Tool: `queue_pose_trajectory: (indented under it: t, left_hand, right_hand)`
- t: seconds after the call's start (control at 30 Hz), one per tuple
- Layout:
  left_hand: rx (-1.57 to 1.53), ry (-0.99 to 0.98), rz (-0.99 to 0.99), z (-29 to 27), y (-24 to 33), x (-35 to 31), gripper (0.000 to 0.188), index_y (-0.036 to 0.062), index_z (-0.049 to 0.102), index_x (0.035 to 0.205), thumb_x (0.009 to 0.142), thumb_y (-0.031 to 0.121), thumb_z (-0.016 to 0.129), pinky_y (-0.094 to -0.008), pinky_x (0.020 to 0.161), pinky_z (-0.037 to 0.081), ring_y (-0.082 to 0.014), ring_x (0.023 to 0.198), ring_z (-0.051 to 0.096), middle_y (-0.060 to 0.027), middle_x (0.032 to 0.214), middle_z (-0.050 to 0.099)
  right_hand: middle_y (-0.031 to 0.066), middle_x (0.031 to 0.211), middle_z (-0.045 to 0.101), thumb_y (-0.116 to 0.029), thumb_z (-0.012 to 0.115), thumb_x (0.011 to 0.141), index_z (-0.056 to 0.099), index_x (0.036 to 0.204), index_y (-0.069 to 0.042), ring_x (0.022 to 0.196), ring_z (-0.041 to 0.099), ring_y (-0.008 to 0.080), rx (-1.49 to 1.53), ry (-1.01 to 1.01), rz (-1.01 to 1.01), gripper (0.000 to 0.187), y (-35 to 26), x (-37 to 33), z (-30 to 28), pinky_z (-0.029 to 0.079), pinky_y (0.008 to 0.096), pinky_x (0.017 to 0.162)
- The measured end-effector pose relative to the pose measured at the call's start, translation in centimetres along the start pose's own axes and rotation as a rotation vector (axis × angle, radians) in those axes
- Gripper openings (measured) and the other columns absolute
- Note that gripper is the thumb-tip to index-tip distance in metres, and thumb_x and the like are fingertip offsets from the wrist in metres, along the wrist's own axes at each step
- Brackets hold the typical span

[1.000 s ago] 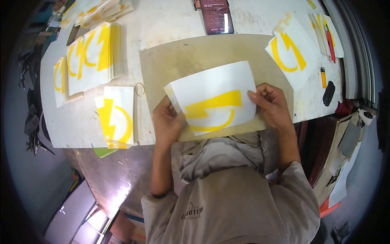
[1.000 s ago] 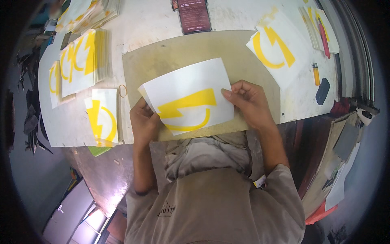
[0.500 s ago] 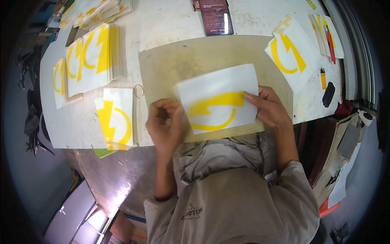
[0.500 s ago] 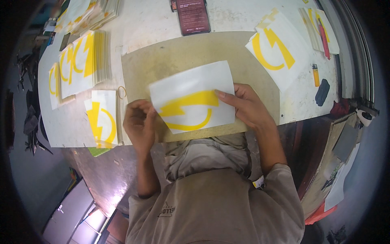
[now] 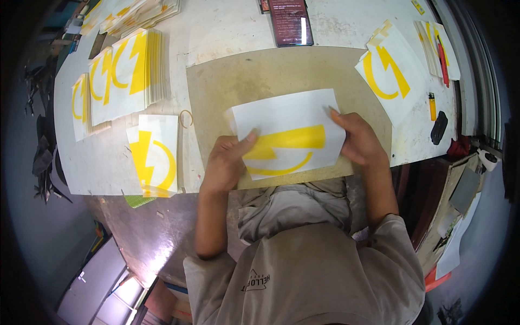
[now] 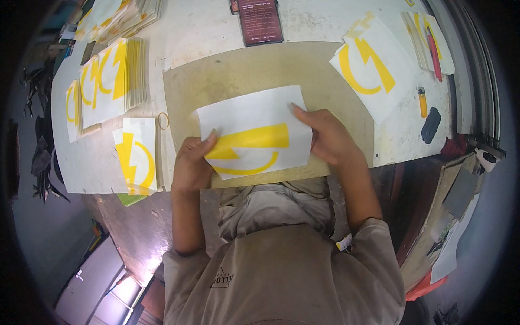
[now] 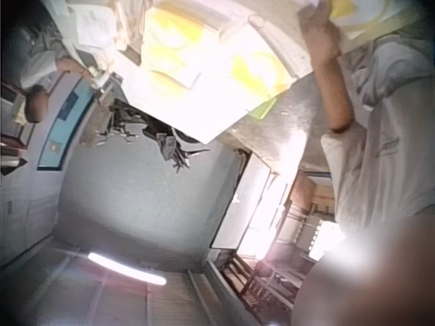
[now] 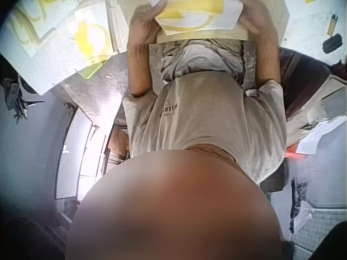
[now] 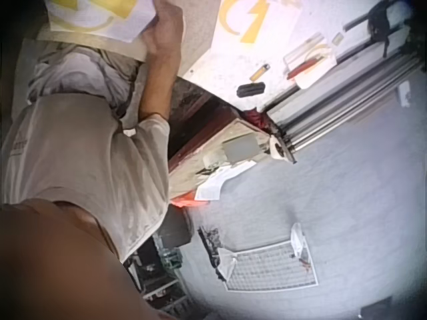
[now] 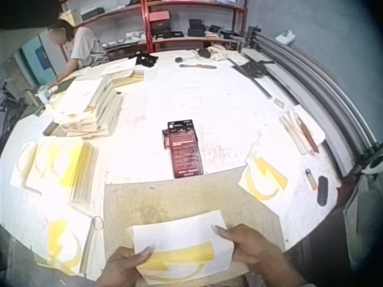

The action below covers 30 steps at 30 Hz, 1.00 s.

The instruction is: The person repeatedly places a yellow graphic sticker onto a white sheet, smooths it with hands and a plastic card, and stacks the finished sheets. The process is repeated for multiple sheets in a continuous loop.

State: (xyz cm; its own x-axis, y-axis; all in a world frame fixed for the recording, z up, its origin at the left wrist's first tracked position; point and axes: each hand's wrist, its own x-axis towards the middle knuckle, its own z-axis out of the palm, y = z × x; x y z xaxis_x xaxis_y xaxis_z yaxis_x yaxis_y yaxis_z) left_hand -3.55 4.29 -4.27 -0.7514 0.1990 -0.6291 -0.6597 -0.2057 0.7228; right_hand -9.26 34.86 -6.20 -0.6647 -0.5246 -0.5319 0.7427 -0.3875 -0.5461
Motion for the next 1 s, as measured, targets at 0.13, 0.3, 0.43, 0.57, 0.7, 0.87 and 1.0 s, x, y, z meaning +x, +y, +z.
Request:
queue_pose_trajectory:
  t: [0.13,0.3,0.43,0.57,0.7,0.87,1.0]
  left_hand:
    - [-0.551,-0.15,0.146,-0.2,-0.5,0.5,0.041,-0.0093,0.063,0.125,0.109,0.028,0.057,-0.0375,0.1,0.052,-0.0241,0.115,0.067,-0.0157,0.126,0.07]
    - [-0.574,-0.437,0.251,-1.3,-1.7,1.7,0.08,-0.0063,0.038,0.154,0.102,0.049,0.063,-0.043,0.118,0.037,-0.0261,0.142,0.048,-0.0147,0.153,0.051]
    - [-0.342,-0.349,0.331,-1.1,-1.7,1.9,0.098,-0.0026,0.032,0.159,0.093,0.058,0.072,-0.0424,0.121,0.033,-0.0245,0.147,0.041,-0.0113,0.158,0.045]
    - [-0.225,-0.296,0.417,-1.3,-2.3,1.9,0.096,-0.0013,0.032,0.159,0.089,0.041,0.082,-0.041,0.121,0.033,-0.0229,0.148,0.04,-0.0102,0.158,0.046]
    - [0.262,-0.173,0.432,0.5,0.9,0.4,0.088,-0.001,0.035,0.157,0.085,0.009,0.084,-0.0345,0.106,0.047,-0.0189,0.132,0.055,-0.0098,0.147,0.057]
    - [0.228,0.257,0.463,2.6,-0.5,1.6,0.068,-0.0021,0.049,0.143,0.084,-0.003,0.082,-0.0252,0.074,0.05,-0.0067,0.095,0.062,-0.0098,0.122,0.068]
    - [0.396,0.555,0.659,3.3,-1.9,1.9,0.062,0.0012,0.053,0.139,0.084,-0.002,0.081,-0.0299,0.078,0.052,-0.0129,0.094,0.064,-0.0122,0.113,0.07]
  right_hand:
    - [0.0117,0.132,0.068,-0.029,0.063,0.105,0.058,0.138,0.007,0.116,0.067,0.0185,0.088,-0.186,-0.077,0.049,-0.5,-0.2,-1.5,0.053,0.0359,0.101]
    - [0.0082,0.142,0.061,-0.017,0.082,0.089,0.051,0.147,0.001,0.131,0.057,0.0174,-0.446,-0.376,-0.221,0.068,-0.8,-1.5,-0.7,0.044,0.0365,0.112]
    - [0.0068,0.139,0.063,-0.003,0.086,0.082,0.055,0.144,0.0,0.127,0.057,0.0167,-0.725,-0.235,-0.237,0.07,-0.7,-1.5,0.0,0.045,0.0356,0.111]
    - [0.0073,0.13,0.068,-0.002,0.084,0.085,0.06,0.137,0.002,0.116,0.063,0.0136,-0.882,-0.123,-0.204,0.057,-1.2,-1.0,1.0,0.051,0.0309,0.101]
    - [0.0089,0.121,0.071,0.0,0.079,0.09,0.062,0.129,0.005,0.108,0.065,0.0105,-0.668,0.074,-0.324,0.043,-0.3,0.6,1.5,0.054,0.028,0.095]
    - [0.0109,0.116,0.073,0.002,0.074,0.094,0.06,0.127,0.007,0.104,0.068,0.0117,-0.643,0.114,-0.59,0.036,0.6,0.6,2.5,0.055,0.0284,0.094]
    - [0.0118,0.116,0.073,0.005,0.073,0.093,0.058,0.13,0.007,0.103,0.068,0.0129,-0.613,0.173,-0.461,0.04,0.5,1.3,2.2,0.055,0.0285,0.092]
